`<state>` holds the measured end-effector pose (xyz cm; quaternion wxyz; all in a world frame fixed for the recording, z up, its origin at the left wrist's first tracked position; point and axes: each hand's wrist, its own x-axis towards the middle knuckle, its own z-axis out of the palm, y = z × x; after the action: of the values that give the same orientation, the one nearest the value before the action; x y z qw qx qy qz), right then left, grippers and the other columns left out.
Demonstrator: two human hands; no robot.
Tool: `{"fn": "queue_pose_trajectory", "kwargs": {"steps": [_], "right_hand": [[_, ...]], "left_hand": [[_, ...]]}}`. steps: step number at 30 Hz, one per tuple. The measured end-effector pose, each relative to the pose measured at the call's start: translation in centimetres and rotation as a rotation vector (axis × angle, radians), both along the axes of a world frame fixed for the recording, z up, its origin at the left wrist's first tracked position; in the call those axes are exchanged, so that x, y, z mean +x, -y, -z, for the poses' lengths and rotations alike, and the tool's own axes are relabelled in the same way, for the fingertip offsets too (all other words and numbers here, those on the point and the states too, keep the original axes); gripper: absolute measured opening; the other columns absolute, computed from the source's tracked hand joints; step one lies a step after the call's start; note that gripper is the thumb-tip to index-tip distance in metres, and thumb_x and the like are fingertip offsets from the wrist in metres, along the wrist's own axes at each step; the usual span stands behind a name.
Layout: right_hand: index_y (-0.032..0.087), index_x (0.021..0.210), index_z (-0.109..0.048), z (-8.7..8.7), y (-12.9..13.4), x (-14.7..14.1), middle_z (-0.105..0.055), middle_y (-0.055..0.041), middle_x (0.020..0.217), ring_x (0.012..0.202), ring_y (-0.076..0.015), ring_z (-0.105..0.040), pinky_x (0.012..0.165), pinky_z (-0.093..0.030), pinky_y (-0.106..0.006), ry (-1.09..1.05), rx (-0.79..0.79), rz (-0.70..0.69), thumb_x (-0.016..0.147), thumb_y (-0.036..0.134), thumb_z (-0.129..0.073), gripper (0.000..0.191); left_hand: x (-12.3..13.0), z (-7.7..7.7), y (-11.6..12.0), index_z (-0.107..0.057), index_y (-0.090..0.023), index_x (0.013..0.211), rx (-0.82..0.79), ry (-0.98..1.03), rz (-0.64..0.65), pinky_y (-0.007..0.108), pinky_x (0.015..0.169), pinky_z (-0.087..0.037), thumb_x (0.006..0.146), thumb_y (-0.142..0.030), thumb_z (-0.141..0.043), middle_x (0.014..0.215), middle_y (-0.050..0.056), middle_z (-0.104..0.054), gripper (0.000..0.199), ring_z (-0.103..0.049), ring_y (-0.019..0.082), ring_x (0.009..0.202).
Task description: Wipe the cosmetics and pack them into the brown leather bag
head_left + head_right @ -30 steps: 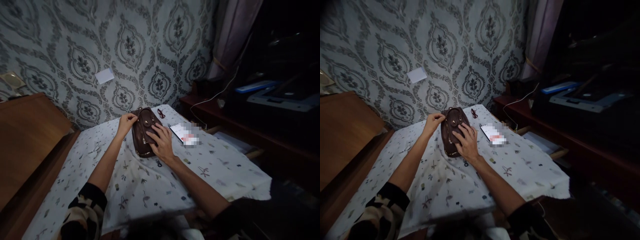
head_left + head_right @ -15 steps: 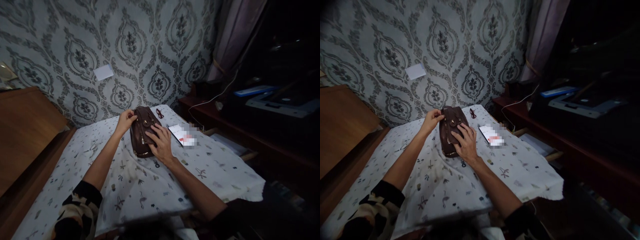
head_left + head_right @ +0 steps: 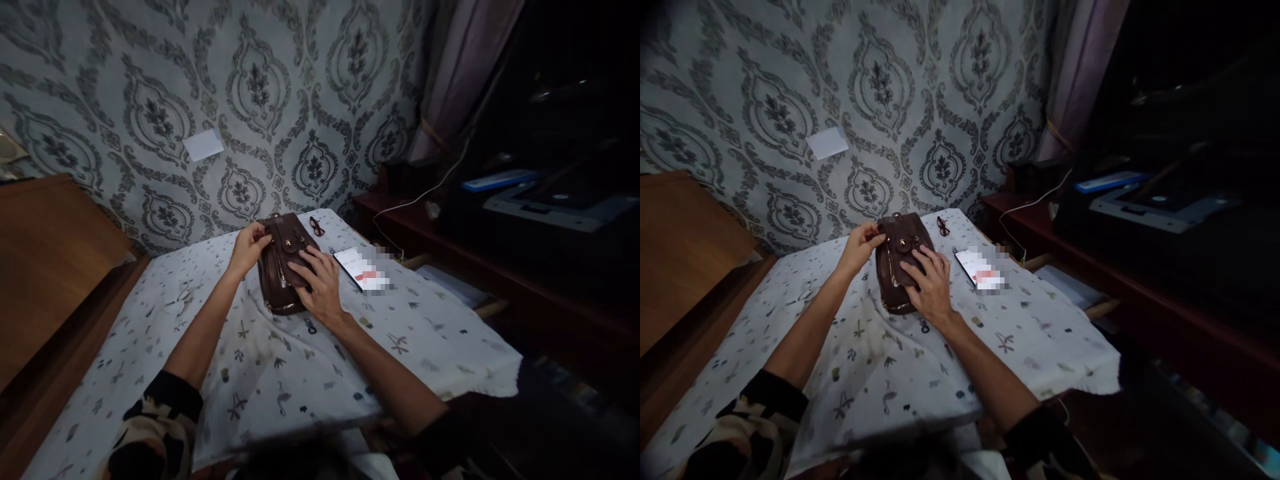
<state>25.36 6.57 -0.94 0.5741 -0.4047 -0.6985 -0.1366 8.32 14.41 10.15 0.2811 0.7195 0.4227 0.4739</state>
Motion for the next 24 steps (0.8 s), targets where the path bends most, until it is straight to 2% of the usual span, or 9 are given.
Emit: {"fn": "queue_pose_trajectory", "kwargs": {"steps": [4,8,16,20,24], "right_hand": [[0.026,0.114,-0.072,-0.27,0.07,0.01,-0.069,-0.009,0.128,0.13,-0.0303,-0.056,0.105,-0.044,-0.051,-0.007,0.017,0.012,0.088,0.02,-0.061,0.028],[0.029,0.115,-0.073,-0.46,0.16,0.11,-0.07,-0.0073,0.128,0.129,-0.0296,-0.057,0.105,-0.043,-0.051,-0.045,-0.037,-0.02,0.089,0.019,-0.061,0.031],[0.029,0.122,-0.071,-0.72,0.54,0.1,-0.07,-0.0063,0.127,0.13,-0.028,-0.056,0.107,-0.043,-0.049,-0.098,-0.062,-0.06,0.091,0.019,-0.058,0.035],[0.03,0.126,-0.069,-0.78,0.54,0.05,-0.071,-0.0063,0.125,0.129,-0.0279,-0.057,0.107,-0.043,-0.05,-0.137,-0.062,-0.089,0.092,0.018,-0.057,0.038],[0.028,0.123,-0.07,-0.62,0.36,0.04,-0.071,-0.0065,0.125,0.128,-0.0275,-0.057,0.105,-0.044,-0.049,-0.127,-0.018,-0.09,0.092,0.019,-0.059,0.034]], "left_hand": [[-0.04,0.08,0.24,-0.052,-0.019,0.069,-0.033,0.023,0.02,0.025,0.067,-0.04,0.071,-0.021,-0.064,0.067,-0.003,-0.056,0.012,-0.052,0.014,0.068],[-0.11,0.19,0.59,-0.053,-0.019,0.07,-0.069,0.073,0.047,0.025,0.068,-0.04,0.069,-0.023,-0.065,0.068,-0.003,-0.056,0.013,-0.052,0.014,0.069],[-0.12,0.35,0.57,-0.059,-0.018,0.071,-0.114,0.145,0.028,0.026,0.069,-0.042,0.069,-0.023,-0.067,0.069,-0.002,-0.06,0.01,-0.054,0.014,0.069],[-0.07,0.3,0.52,-0.066,-0.016,0.078,-0.127,0.127,0.045,0.026,0.069,-0.041,0.07,-0.025,-0.066,0.07,-0.002,-0.062,0.012,-0.054,0.014,0.07],[-0.03,0.23,0.71,-0.066,-0.016,0.074,-0.12,0.114,0.052,0.025,0.068,-0.04,0.068,-0.028,-0.067,0.068,-0.002,-0.061,0.014,-0.052,0.014,0.068]]}}
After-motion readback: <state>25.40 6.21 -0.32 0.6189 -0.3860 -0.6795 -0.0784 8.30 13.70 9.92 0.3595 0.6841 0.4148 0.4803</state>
